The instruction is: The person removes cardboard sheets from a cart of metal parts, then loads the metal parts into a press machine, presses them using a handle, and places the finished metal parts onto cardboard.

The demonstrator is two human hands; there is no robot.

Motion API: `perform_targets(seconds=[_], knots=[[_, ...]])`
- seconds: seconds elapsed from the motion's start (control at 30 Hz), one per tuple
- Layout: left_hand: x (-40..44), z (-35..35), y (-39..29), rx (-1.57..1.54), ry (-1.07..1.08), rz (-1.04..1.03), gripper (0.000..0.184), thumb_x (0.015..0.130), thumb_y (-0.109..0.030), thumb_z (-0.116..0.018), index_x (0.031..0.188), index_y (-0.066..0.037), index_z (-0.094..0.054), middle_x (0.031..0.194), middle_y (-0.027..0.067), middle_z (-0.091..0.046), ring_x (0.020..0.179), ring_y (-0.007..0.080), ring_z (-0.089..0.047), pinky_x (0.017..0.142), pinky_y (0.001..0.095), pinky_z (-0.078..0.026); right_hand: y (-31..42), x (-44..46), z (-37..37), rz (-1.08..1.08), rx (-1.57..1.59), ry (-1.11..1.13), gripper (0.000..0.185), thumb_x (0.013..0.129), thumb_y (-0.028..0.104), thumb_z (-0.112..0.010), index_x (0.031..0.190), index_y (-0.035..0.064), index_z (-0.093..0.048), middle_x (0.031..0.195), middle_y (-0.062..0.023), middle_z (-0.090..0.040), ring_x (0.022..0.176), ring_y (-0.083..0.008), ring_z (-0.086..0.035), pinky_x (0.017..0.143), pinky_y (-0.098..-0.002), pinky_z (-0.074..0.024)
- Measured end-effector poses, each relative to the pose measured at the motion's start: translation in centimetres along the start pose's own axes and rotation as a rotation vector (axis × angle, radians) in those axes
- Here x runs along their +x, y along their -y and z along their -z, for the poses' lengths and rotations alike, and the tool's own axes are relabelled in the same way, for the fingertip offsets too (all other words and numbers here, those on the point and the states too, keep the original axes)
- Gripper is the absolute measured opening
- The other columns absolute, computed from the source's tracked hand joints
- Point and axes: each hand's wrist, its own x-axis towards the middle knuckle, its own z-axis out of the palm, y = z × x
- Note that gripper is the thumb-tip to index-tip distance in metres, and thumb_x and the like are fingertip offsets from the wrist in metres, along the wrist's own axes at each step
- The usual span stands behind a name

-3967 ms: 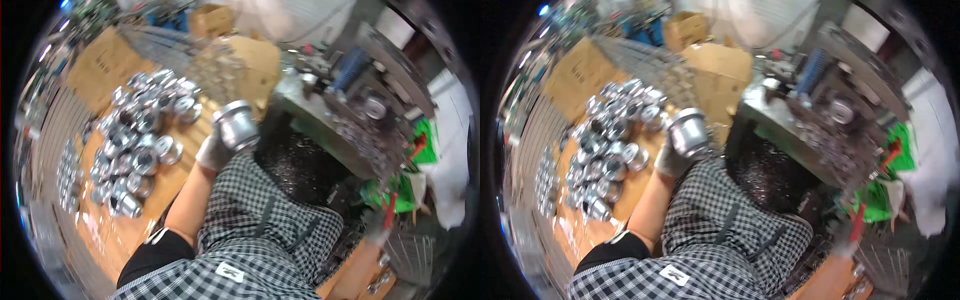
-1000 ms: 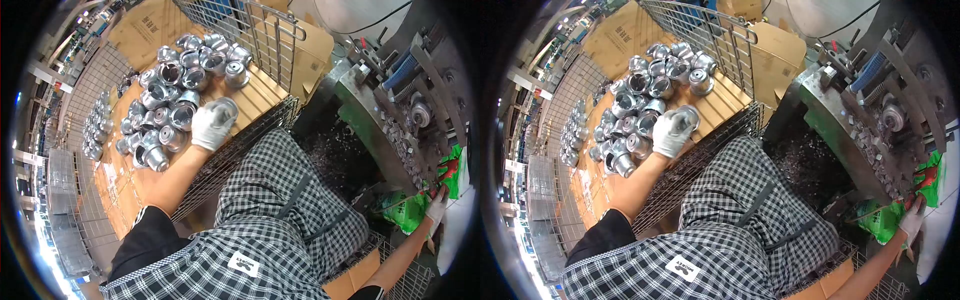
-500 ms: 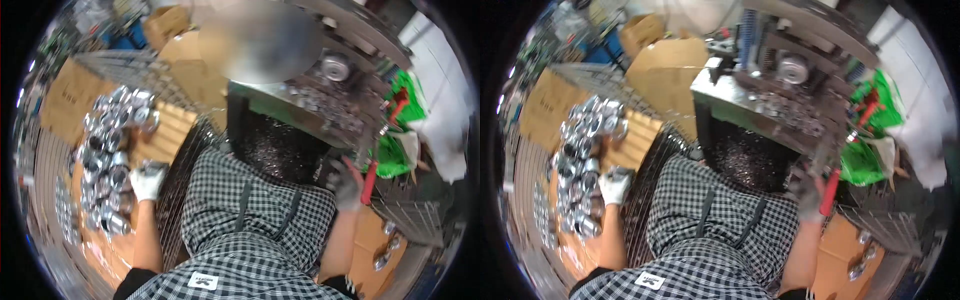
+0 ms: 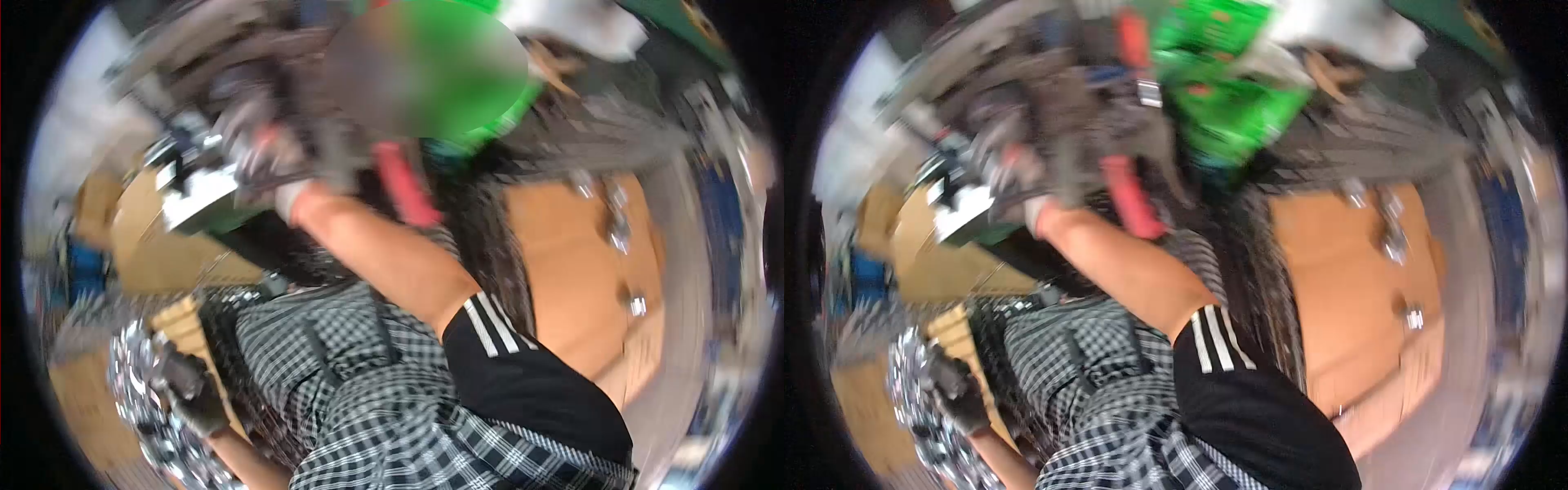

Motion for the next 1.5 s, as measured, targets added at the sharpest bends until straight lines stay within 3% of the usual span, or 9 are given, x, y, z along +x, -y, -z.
perform_targets(seconds=[0.07,0.17,0.37,0.47,0.8,1.03,1.2,1.37,1.5], knots=[[3.4,-3.7,0.1,0.012,0.261,-0.006,0.072,0.088,-0.036,-0.062,0.143,0.001,-0.032,0.143,0.0194,-0.042,0.129,0.0328,-0.044,0.103,0.0422,-0.043,0.0,-10.3,8.4,-0.018,-0.290,0.200,0.053,0.087,0.046,-0.062,0.120,0.0041,-0.059,0.105,-0.0022,-0.061,0.102,-0.0161,-0.053,0.092,-0.0289,-0.0386],[7.4,-9.4,2.3,-0.008,0.368,0.081,0.065,0.092,-0.030,-0.057,0.144,-0.001,-0.031,0.147,0.0149,-0.037,0.133,0.0312,-0.040,0.111,0.0433,-0.036,7.6,-25.7,18.8,-0.265,-0.162,-0.361,0.055,0.080,0.044,-0.068,0.122,0.0112,-0.056,0.107,-0.0033,-0.062,0.088,-0.0155,-0.056,0.067,-0.0373,-0.0454],[15.5,-21.7,6.1,0.262,0.157,0.249,0.059,0.088,-0.038,-0.063,0.133,-0.006,-0.043,0.118,0.0112,-0.055,0.105,0.0260,-0.056,0.087,0.0423,-0.050,16.4,-43.9,43.9,0.721,-0.038,-0.564,0.033,0.087,0.039,-0.058,0.107,0.0132,-0.054,0.092,-0.0007,-0.059,0.073,-0.0159,-0.055,0.066,-0.0309,-0.0500],[20.3,-25.0,7.5,0.329,0.206,0.161,0.058,0.085,-0.039,-0.068,0.129,-0.010,-0.046,0.113,0.0083,-0.056,0.100,0.0231,-0.056,0.081,0.0447,-0.052,18.2,-34.9,31.8,0.423,0.177,-1.147,0.061,0.090,0.048,-0.056,0.134,0.0109,-0.038,0.123,-0.0116,-0.051,0.103,-0.0258,-0.053,0.085,-0.0432,-0.0465],[24.7,-36.2,6.7,0.439,0.182,0.112,0.038,0.084,-0.025,-0.070,0.112,-0.003,-0.056,0.106,0.0122,-0.059,0.086,0.0236,-0.061,0.075,0.0350,-0.057,13.7,-20.3,-0.2,1.130,-1.980,-0.140,0.064,0.084,0.027,-0.065,0.136,-0.0023,-0.041,0.127,-0.0243,-0.048,0.118,-0.0440,-0.046,0.102,-0.0511,-0.0352],[18.3,-26.1,6.0,0.210,0.370,0.275,0.067,0.088,-0.041,-0.065,0.136,0.000,-0.044,0.130,0.0159,-0.052,0.099,0.0282,-0.063,0.079,0.0365,-0.056,18.4,-15.5,6.2,1.328,-1.652,-0.528,0.042,0.099,0.024,-0.051,0.130,-0.0038,-0.050,0.128,-0.0198,-0.055,0.114,-0.0314,-0.056,0.101,-0.0417,-0.0413],[7.3,-13.1,4.1,0.461,-0.189,0.279,0.058,0.091,-0.029,-0.063,0.137,0.001,-0.044,0.106,0.0131,-0.065,0.084,0.0176,-0.066,0.069,0.0274,-0.053,31.9,1.5,19.8,1.053,-1.655,-0.107,0.050,0.102,0.031,-0.033,0.134,-0.0039,-0.047,0.138,-0.0237,-0.047,0.124,-0.0333,-0.050,0.104,-0.0412,-0.0402],[5.5,0.8,-3.1,1.484,-0.960,-0.300,0.059,0.080,-0.045,-0.068,0.119,-0.003,-0.055,0.111,0.0244,-0.060,0.105,0.0386,-0.059,0.092,0.0400,-0.049,33.8,3.3,19.3,0.937,-1.709,0.106,0.057,0.101,0.038,-0.029,0.136,-0.0055,-0.044,0.138,-0.0210,-0.047,0.128,-0.0311,-0.045,0.109,-0.0404,-0.0336],[11.7,6.5,-6.2,2.004,-0.996,-0.058,0.059,0.080,-0.048,-0.061,0.126,-0.012,-0.054,0.119,0.0237,-0.056,0.109,0.0358,-0.059,0.091,0.0423,-0.049,31.6,2.3,15.1,0.656,-1.708,-0.033,0.055,0.101,0.037,-0.031,0.136,-0.0015,-0.047,0.137,-0.0193,-0.048,0.127,-0.0304,-0.046,0.109,-0.0400,-0.0336]])
